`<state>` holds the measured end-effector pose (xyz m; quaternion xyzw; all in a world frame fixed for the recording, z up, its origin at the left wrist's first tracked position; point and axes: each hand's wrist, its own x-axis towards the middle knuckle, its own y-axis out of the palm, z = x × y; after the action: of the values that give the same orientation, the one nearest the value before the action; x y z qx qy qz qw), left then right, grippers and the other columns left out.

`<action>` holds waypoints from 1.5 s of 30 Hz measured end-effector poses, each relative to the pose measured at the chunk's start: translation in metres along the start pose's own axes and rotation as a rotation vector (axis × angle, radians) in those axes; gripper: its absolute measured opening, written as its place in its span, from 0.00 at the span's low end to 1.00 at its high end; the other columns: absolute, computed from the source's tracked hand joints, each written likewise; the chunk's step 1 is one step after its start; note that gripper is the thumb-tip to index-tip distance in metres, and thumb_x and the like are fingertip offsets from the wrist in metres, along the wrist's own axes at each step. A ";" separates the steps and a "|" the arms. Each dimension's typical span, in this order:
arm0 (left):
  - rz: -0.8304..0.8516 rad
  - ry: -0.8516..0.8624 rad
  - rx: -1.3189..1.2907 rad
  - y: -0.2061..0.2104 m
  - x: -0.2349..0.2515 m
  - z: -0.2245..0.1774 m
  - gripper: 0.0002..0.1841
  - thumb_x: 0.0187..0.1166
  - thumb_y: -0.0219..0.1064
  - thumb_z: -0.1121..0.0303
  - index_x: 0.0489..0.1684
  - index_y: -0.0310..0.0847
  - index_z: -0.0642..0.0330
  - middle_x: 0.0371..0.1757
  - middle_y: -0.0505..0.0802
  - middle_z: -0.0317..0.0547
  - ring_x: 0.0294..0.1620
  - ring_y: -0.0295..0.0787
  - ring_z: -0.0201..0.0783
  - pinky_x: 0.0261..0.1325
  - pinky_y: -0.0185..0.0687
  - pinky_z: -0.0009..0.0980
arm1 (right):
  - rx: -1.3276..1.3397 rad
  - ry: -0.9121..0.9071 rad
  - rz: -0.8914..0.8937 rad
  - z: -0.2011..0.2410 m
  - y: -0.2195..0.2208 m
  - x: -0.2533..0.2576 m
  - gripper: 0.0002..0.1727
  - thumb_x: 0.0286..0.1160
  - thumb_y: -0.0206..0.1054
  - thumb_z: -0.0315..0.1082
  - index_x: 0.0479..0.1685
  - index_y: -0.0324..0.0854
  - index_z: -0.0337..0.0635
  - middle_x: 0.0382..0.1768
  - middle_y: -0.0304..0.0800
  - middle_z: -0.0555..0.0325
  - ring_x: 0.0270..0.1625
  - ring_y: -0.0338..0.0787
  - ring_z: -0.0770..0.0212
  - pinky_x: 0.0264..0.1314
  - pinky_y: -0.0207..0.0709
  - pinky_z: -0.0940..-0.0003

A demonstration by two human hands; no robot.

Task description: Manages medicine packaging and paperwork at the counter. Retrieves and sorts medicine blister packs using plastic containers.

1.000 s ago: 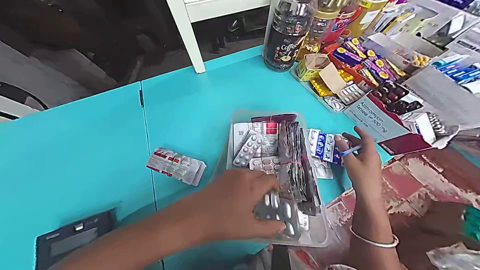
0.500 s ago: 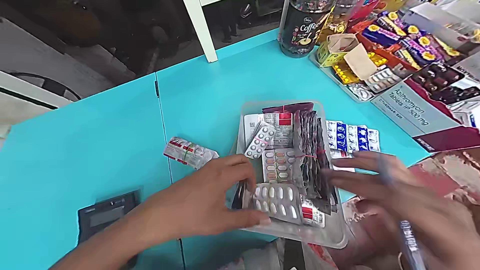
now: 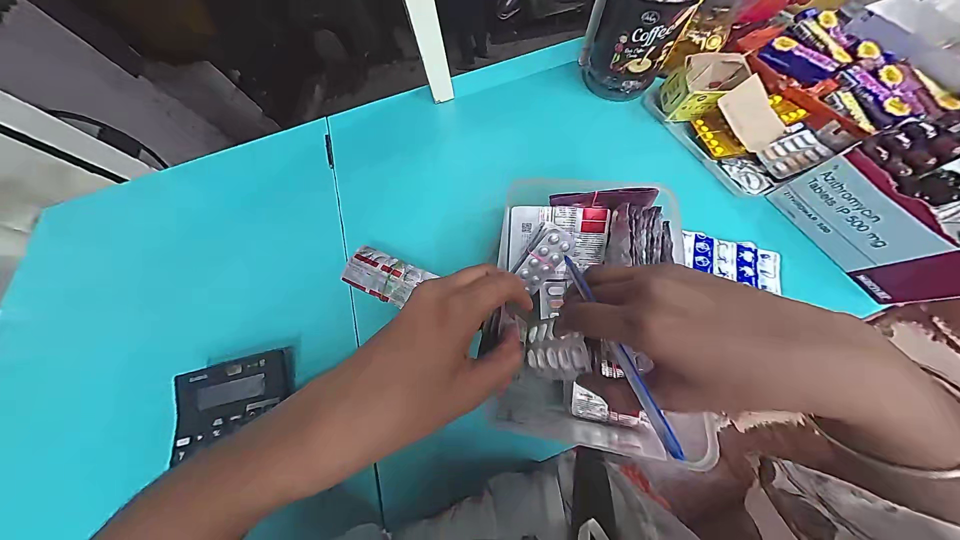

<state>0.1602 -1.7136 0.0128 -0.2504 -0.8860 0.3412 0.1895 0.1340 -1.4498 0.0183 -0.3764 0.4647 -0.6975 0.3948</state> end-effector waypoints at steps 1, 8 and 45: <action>-0.003 0.001 0.013 -0.001 0.002 0.000 0.12 0.78 0.62 0.65 0.50 0.87 0.57 0.55 0.92 0.42 0.47 0.91 0.20 0.45 0.88 0.16 | 0.027 0.010 -0.001 -0.004 0.000 0.002 0.21 0.74 0.63 0.57 0.47 0.89 0.51 0.30 0.85 0.65 0.34 0.84 0.67 0.30 0.74 0.75; -0.021 0.010 0.012 -0.003 0.004 0.008 0.12 0.83 0.58 0.66 0.47 0.88 0.57 0.52 0.93 0.40 0.45 0.89 0.18 0.44 0.87 0.14 | 0.192 0.023 -0.094 -0.015 0.007 0.007 0.22 0.85 0.60 0.55 0.49 0.90 0.48 0.41 0.94 0.63 0.40 0.89 0.75 0.39 0.79 0.82; 0.011 -0.212 -0.738 -0.034 -0.020 0.023 0.14 0.89 0.52 0.74 0.65 0.80 0.63 0.64 0.92 0.49 0.62 0.92 0.38 0.59 0.91 0.29 | 0.336 -0.015 0.184 -0.005 -0.005 -0.009 0.20 0.60 0.79 0.25 0.54 0.88 0.44 0.71 0.86 0.45 0.55 0.96 0.50 0.50 0.89 0.63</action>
<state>0.1533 -1.7587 0.0172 -0.2698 -0.9626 0.0243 -0.0079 0.1322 -1.4385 0.0200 -0.2662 0.3710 -0.7236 0.5177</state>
